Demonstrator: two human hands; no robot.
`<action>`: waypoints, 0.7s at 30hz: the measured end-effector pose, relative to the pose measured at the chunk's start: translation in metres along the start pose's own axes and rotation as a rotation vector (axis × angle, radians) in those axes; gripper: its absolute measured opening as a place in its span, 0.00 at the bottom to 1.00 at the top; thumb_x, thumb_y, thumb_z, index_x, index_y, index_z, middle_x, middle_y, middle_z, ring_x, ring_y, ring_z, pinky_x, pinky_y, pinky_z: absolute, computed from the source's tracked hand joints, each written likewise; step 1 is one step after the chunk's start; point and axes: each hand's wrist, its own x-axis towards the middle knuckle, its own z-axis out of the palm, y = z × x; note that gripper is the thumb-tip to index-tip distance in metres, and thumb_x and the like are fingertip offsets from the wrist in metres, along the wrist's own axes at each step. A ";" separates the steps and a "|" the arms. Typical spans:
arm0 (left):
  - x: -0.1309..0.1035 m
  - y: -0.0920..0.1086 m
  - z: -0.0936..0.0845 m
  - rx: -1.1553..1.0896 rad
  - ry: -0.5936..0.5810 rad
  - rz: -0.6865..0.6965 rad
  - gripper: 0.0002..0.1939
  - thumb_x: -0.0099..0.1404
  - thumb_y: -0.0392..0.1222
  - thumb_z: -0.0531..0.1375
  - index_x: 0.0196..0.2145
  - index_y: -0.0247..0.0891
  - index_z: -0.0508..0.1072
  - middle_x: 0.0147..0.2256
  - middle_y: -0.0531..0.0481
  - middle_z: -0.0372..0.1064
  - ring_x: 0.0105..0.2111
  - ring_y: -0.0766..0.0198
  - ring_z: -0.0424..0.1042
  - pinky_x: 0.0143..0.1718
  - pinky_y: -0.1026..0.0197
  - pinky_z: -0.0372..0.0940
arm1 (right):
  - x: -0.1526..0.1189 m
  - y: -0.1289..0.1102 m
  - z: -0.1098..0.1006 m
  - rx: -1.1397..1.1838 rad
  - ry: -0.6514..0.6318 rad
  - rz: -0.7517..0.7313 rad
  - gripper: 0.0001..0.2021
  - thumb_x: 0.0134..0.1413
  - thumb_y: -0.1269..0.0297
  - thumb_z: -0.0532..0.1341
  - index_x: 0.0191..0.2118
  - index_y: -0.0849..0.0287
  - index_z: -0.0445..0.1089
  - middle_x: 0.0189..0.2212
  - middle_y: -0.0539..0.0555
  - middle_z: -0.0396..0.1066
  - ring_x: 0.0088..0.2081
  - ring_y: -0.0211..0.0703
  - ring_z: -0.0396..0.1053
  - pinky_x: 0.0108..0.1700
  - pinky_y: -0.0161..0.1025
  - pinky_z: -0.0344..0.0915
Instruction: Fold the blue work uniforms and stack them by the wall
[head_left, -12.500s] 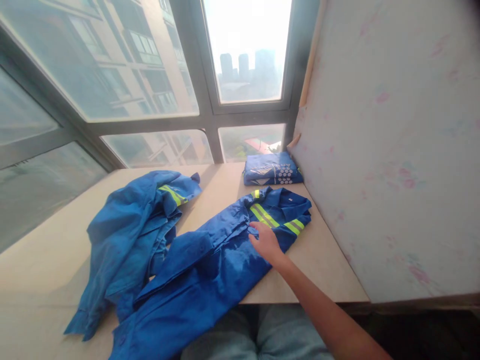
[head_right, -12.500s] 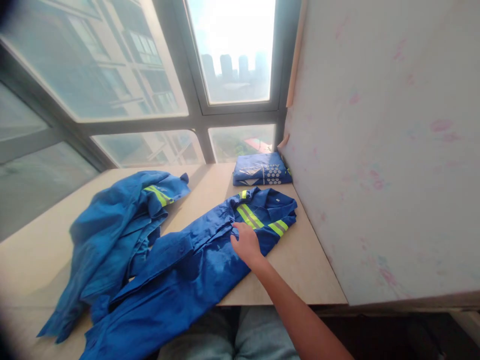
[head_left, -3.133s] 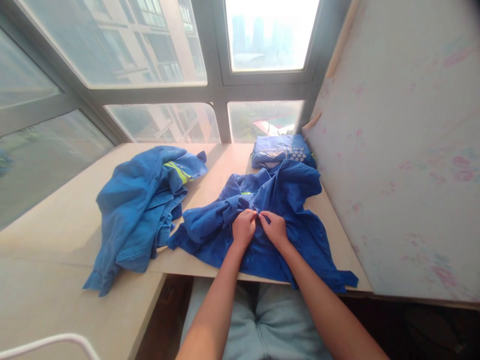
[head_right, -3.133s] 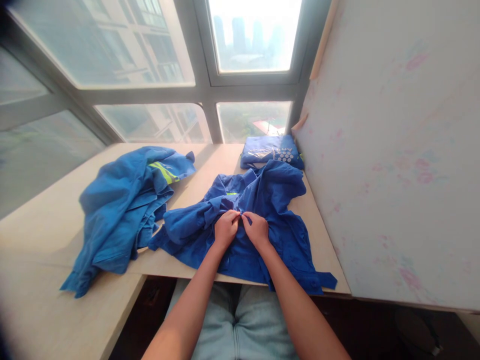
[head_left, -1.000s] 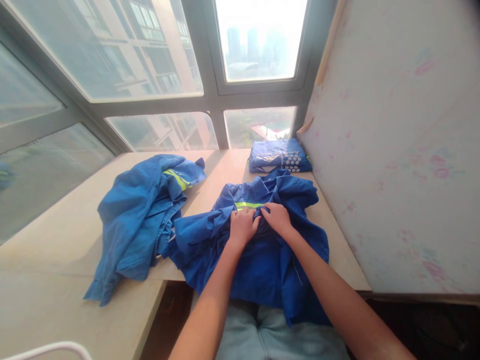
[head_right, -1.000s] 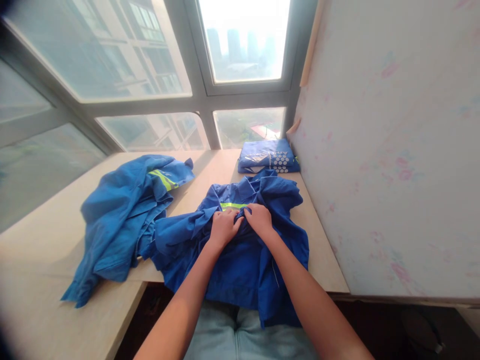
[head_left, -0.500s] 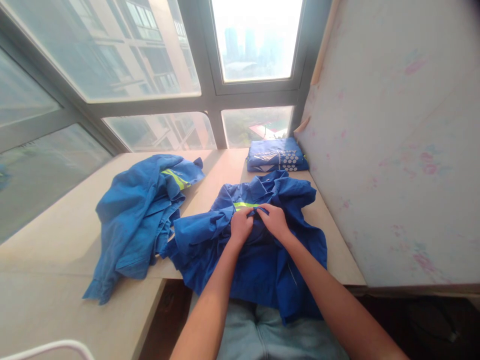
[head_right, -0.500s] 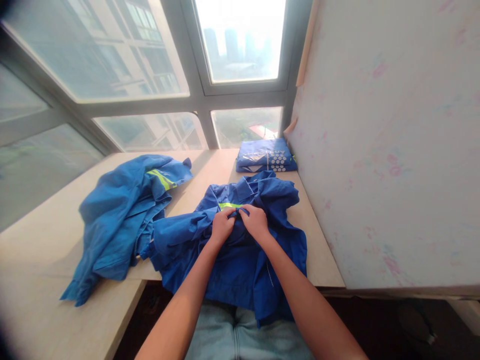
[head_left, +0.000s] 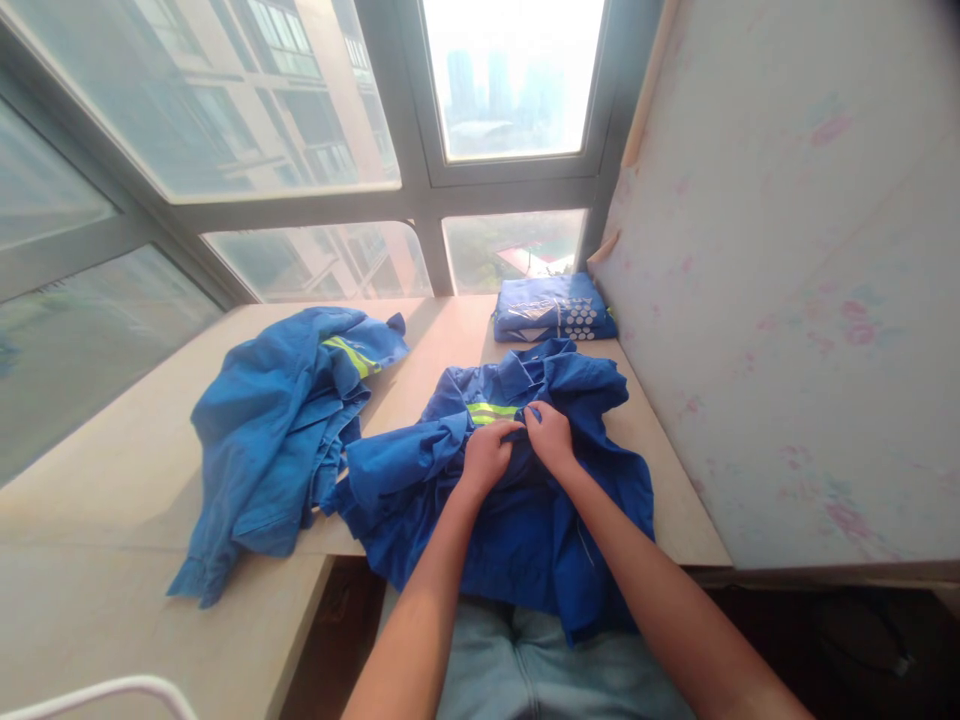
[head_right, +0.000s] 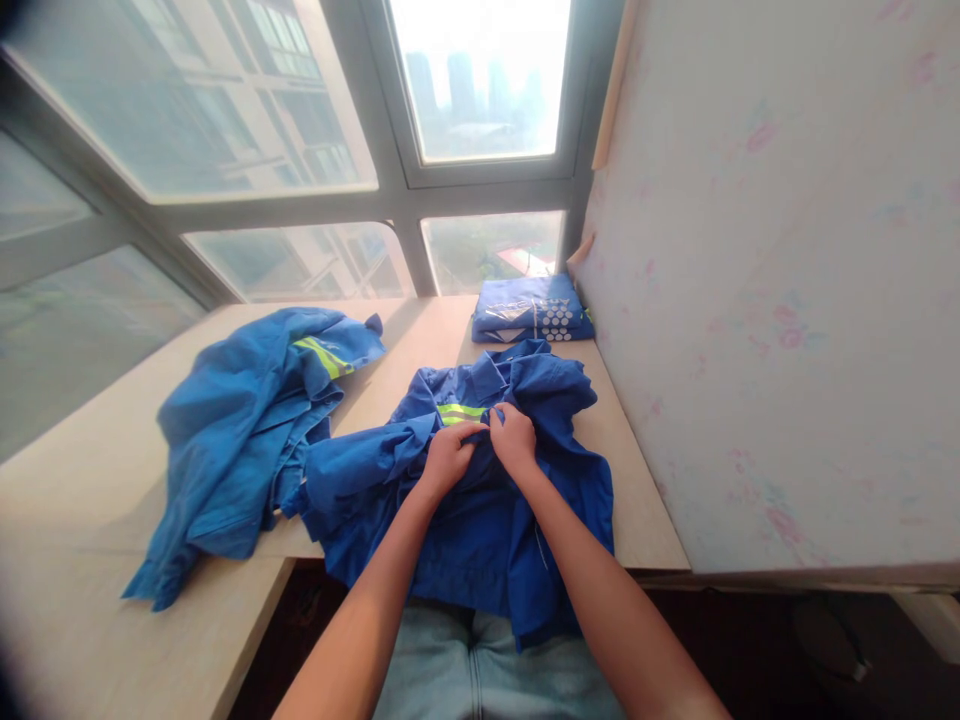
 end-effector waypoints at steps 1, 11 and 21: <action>-0.002 0.000 0.000 0.008 -0.010 0.007 0.23 0.57 0.25 0.55 0.43 0.44 0.80 0.45 0.53 0.79 0.47 0.60 0.76 0.52 0.59 0.68 | 0.003 0.002 0.001 0.049 0.012 0.027 0.13 0.59 0.61 0.56 0.40 0.57 0.77 0.40 0.60 0.79 0.43 0.52 0.76 0.46 0.41 0.68; -0.033 -0.031 -0.049 0.181 0.216 -0.169 0.20 0.61 0.29 0.53 0.46 0.38 0.78 0.46 0.45 0.78 0.48 0.54 0.75 0.55 0.51 0.66 | 0.024 0.032 -0.082 0.450 0.264 0.001 0.18 0.55 0.50 0.60 0.40 0.61 0.77 0.40 0.59 0.78 0.44 0.51 0.74 0.51 0.46 0.67; -0.048 0.015 -0.100 0.355 0.288 -0.075 0.18 0.62 0.31 0.53 0.43 0.42 0.77 0.44 0.49 0.77 0.46 0.57 0.74 0.49 0.57 0.67 | -0.014 0.018 -0.140 -0.100 0.188 -0.301 0.11 0.58 0.61 0.57 0.39 0.57 0.75 0.38 0.57 0.76 0.43 0.52 0.72 0.49 0.48 0.67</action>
